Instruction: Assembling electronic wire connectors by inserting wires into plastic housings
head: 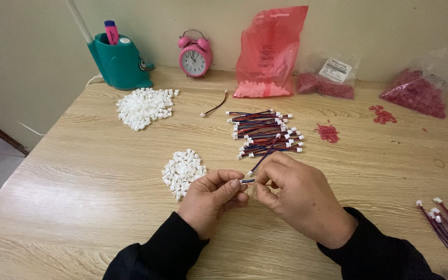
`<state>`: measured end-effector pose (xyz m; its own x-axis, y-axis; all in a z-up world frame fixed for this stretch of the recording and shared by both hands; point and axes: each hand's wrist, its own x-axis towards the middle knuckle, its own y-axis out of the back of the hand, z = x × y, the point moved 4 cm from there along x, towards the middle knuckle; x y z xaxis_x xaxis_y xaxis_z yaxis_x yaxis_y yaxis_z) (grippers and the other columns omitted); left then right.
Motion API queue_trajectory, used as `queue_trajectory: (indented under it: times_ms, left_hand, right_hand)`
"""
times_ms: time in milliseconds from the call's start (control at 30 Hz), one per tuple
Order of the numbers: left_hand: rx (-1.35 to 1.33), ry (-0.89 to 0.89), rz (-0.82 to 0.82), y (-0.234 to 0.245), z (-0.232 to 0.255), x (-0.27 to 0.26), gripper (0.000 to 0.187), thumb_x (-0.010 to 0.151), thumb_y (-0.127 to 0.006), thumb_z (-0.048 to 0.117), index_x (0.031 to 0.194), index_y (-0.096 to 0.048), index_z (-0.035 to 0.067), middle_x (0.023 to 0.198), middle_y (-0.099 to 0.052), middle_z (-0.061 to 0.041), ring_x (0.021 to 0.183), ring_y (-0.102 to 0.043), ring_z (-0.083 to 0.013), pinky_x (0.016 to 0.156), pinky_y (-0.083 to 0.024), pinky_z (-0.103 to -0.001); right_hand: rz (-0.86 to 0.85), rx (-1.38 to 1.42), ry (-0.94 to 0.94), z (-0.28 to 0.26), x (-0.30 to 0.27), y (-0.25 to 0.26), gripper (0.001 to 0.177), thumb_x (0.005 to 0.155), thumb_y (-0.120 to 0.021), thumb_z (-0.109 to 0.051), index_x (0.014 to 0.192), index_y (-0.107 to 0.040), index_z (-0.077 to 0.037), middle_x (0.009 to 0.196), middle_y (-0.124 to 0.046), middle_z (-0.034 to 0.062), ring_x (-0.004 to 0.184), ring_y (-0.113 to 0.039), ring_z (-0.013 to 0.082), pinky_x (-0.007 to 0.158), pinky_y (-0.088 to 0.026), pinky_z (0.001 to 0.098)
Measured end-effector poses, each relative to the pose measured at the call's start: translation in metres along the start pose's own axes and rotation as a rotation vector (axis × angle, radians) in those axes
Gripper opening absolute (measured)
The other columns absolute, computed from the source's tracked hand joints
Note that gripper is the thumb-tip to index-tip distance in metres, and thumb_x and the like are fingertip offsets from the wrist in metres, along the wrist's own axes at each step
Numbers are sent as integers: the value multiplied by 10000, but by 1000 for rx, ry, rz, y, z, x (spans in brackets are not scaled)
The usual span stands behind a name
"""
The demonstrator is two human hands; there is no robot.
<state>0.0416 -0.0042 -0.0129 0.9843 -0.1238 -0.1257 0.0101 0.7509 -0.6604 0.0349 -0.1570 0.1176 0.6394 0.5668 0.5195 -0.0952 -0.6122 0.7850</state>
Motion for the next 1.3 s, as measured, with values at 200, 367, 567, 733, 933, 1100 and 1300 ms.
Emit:
queue_trajectory:
  times_ms: [200, 367, 567, 733, 933, 1100, 1300]
  left_hand:
    - [21, -5, 2, -4, 3, -2, 154, 850, -662, -19, 1000, -642, -47, 800, -663, -193, 672, -656, -257, 687, -599, -385]
    - [55, -27, 6, -2, 2, -1, 145, 845, -670, -18, 986, -657, -51, 840, -682, -194, 675, -659, -257, 685, -604, -377]
    - [182, -43, 2, -10, 0, -4, 106, 856, -668, -10, 954, -691, -43, 836, -716, -176, 695, -672, -221, 721, -604, -337]
    - [164, -67, 115, -9, 11, 2, 157, 849, -667, -11, 997, -662, -61, 817, -695, -210, 671, -676, -236, 701, -615, -346]
    - [241, -151, 73, -2, 11, 4, 139, 849, -686, 17, 983, -674, -20, 823, -709, -157, 660, -683, -228, 669, -610, -328]
    - [426, -266, 37, -13, 16, -4, 72, 838, -698, 2, 908, -710, 8, 815, -726, -103, 709, -697, -182, 718, -618, -283]
    - [617, -400, 34, -24, 25, -13, 80, 836, -688, -1, 873, -729, 57, 804, -713, -49, 715, -674, -132, 706, -596, -252]
  right_hand:
    - [40, -10, 33, -9, 1, 4, 129, 761, -673, -75, 716, -572, -139, 808, -628, -46, 690, -614, 118, 601, -440, 259]
    - [51, -17, 40, -6, 0, -2, 89, 788, -664, -93, 755, -593, -137, 828, -629, -31, 703, -616, 132, 606, -453, 274]
    - [47, 46, 26, -5, 0, -6, 52, 834, -659, -139, 811, -621, -112, 874, -646, -9, 735, -626, 134, 624, -462, 258]
    - [39, -1, -30, 2, -1, -4, 16, 833, -674, -161, 832, -661, -152, 854, -652, -42, 723, -634, 113, 593, -457, 257]
    - [-25, 103, -109, 8, -1, -5, 77, 853, -687, -232, 839, -660, -161, 840, -671, -38, 750, -642, 116, 689, -463, 248]
    - [-255, 340, -579, 23, -2, -16, 150, 827, -695, -279, 908, -776, -181, 820, -780, -91, 733, -673, 28, 711, -490, 211]
    - [-278, 480, -543, 35, -8, -30, 83, 838, -707, -207, 820, -732, -130, 760, -704, -51, 705, -599, 49, 679, -475, 221]
